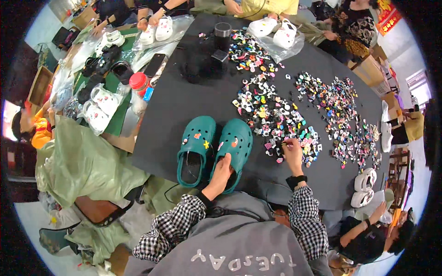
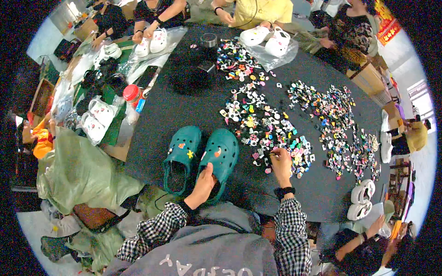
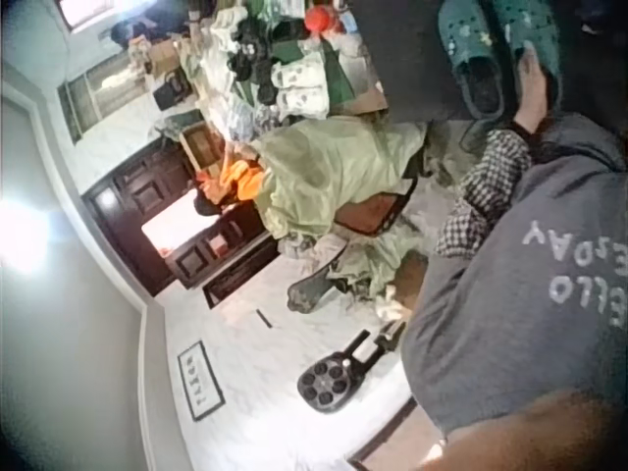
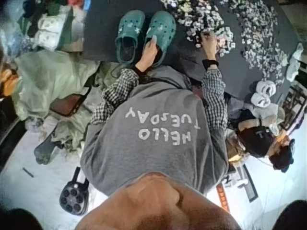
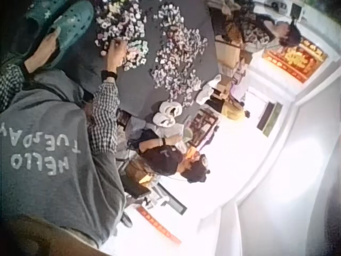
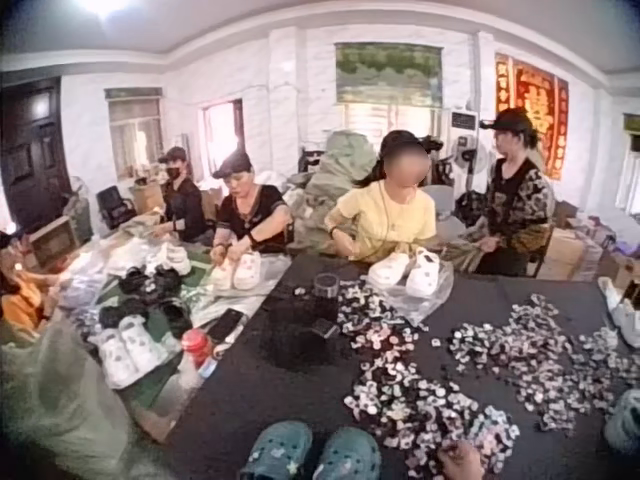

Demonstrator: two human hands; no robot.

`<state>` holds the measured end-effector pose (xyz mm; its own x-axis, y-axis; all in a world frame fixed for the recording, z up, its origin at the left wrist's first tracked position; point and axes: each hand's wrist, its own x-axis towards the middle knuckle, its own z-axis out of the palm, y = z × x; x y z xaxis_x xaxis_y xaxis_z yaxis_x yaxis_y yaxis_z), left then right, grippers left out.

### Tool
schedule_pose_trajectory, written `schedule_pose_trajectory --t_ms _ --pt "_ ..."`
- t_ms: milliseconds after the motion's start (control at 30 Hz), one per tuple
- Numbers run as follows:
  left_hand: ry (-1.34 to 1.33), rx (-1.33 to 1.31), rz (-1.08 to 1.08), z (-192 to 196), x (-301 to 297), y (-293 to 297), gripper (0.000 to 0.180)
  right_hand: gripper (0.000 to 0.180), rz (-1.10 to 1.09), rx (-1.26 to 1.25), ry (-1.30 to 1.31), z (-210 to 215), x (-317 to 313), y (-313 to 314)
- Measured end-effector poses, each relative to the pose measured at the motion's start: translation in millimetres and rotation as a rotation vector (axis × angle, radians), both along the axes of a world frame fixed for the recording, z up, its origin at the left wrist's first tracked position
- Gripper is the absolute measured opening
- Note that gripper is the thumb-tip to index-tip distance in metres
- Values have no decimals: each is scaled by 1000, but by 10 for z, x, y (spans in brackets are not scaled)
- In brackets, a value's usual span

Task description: Attaching decorative charms to the holes of foam clogs.

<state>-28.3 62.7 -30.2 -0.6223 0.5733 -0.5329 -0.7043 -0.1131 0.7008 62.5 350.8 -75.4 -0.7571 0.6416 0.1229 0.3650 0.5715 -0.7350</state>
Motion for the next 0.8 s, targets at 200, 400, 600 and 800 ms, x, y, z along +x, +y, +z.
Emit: schedule_pose_trajectory --t_ms 200,400,600,800 --pt "0 -60 6 14 1 13 54 21 -51 11 -8 154 -80 -80" --pt "110 -73 -38 10 -4 -25 54 22 -46 -193 -4 333 -100 -180" --pt "59 -93 -23 -18 -11 -20 52 21 25 -472 83 358 -40 -186" --pt "9 -46 50 -34 -7 -20 51 18 100 -760 142 453 -45 -270"
